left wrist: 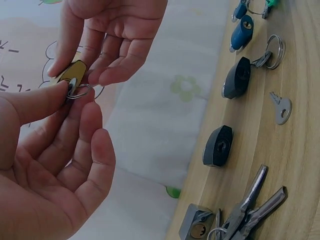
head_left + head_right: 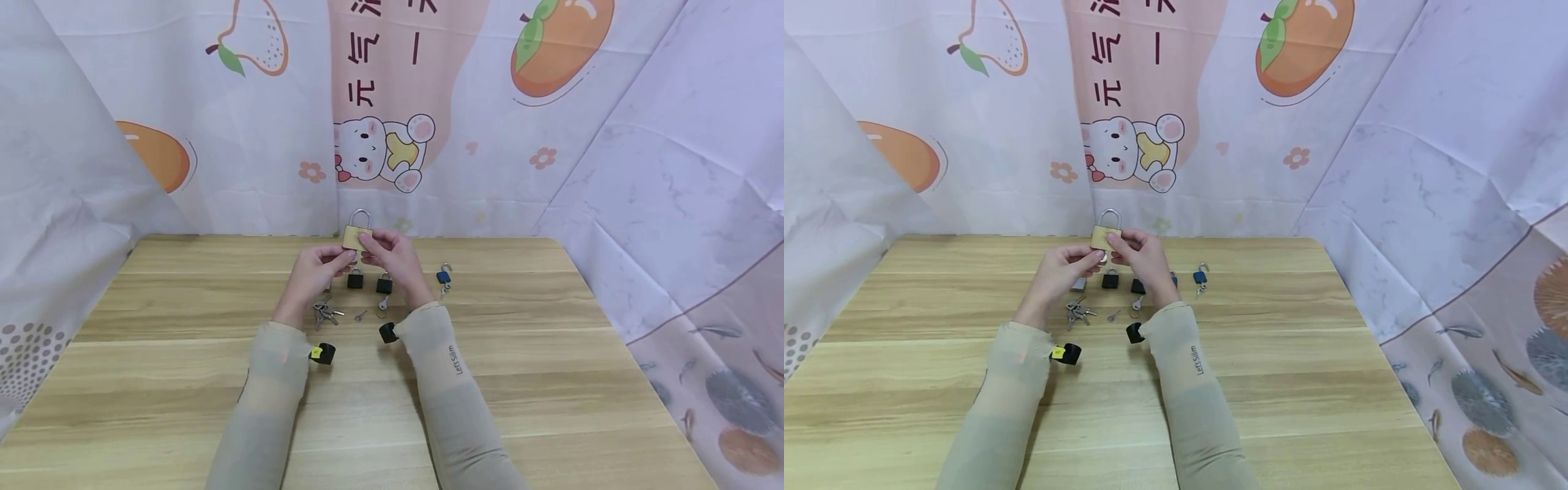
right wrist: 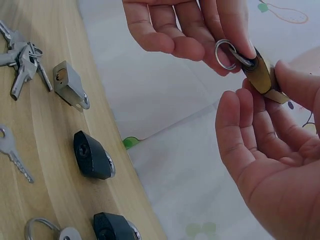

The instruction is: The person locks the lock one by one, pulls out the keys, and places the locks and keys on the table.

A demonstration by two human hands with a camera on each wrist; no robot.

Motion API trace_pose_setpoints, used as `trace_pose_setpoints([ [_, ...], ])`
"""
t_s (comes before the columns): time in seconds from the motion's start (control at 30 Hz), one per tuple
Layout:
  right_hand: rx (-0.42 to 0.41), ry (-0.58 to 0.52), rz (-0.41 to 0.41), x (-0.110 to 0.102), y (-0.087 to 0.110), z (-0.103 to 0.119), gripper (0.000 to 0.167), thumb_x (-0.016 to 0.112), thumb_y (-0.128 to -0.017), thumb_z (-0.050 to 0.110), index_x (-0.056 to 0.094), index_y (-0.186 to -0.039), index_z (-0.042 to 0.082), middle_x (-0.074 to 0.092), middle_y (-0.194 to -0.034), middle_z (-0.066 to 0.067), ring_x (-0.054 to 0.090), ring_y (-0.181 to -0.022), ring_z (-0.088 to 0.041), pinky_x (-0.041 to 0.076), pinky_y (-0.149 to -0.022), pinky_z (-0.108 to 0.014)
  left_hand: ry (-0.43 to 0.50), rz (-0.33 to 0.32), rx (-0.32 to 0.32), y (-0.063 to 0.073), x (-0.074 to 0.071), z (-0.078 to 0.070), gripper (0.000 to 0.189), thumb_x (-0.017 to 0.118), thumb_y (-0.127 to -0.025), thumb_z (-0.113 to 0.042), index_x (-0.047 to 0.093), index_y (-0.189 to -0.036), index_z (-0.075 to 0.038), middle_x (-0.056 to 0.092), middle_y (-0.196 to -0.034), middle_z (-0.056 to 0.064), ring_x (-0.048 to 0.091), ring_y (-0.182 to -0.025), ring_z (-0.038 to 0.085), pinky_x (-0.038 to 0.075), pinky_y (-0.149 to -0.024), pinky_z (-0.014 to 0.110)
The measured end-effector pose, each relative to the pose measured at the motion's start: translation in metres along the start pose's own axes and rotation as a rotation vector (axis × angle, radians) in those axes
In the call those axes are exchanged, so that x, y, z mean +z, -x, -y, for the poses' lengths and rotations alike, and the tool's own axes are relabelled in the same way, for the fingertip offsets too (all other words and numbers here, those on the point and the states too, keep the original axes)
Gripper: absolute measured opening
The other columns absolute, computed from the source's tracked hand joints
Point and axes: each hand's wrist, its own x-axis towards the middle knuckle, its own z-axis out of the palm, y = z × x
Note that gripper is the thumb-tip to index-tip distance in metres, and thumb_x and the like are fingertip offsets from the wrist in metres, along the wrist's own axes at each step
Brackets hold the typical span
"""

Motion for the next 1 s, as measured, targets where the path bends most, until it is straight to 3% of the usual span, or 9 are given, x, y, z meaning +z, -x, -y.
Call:
trace_pose_setpoints([
  [0.13, 0.011, -0.005, -0.004, 0.0021, -0.0004, -0.0001, 0.035, 0.071, -0.098, 0.016, 0.062, -0.124, -0.006, 0.071, -0.107, -0.014, 0.069, -0.086, -0.018, 0.059, -0.087, -0.036, -0.012, -0.017, 0.000, -0.0002, -0.0004, 0.0009, 0.026, 0.069, -0.098, -0.017, 0.073, -0.108, 0.007, 0.074, -0.097, 0.013, 0.068, -0.085, 0.022, 0.059, -0.084, 0.038],
  [0.3, 0.008, 0.000, -0.013, 0.0030, -0.0017, -0.0015, 0.034, 0.071, -0.097, 0.014, 0.062, -0.123, -0.006, 0.071, -0.105, -0.013, 0.069, -0.084, -0.018, 0.060, -0.085, -0.035, -0.017, -0.020, 0.002, -0.0003, -0.0009, 0.0024, 0.025, 0.069, -0.098, -0.017, 0.073, -0.107, 0.006, 0.074, -0.094, 0.011, 0.068, -0.085, 0.025, 0.058, -0.088, 0.046],
  [0.57, 0.009, -0.001, -0.021, 0.0004, -0.0011, -0.0013, 0.035, 0.072, -0.097, 0.016, 0.063, -0.123, -0.005, 0.071, -0.108, -0.015, 0.069, -0.084, -0.018, 0.060, -0.083, -0.033, -0.027, 0.007, 0.021, -0.0001, -0.0020, 0.0012, 0.026, 0.070, -0.098, -0.019, 0.072, -0.106, 0.006, 0.073, -0.097, 0.016, 0.065, -0.080, 0.017, 0.057, -0.079, 0.030],
  [1.0, 0.024, 0.010, -0.050, 0.0013, 0.0000, 0.0011, 0.035, 0.073, -0.096, 0.017, 0.065, -0.122, -0.005, 0.072, -0.108, -0.015, 0.070, -0.082, -0.017, 0.060, -0.082, -0.033, -0.050, 0.020, -0.016, -0.0011, -0.0025, 0.0015, 0.027, 0.070, -0.099, -0.022, 0.073, -0.107, 0.003, 0.073, -0.097, 0.012, 0.065, -0.081, 0.017, 0.056, -0.077, 0.026],
])
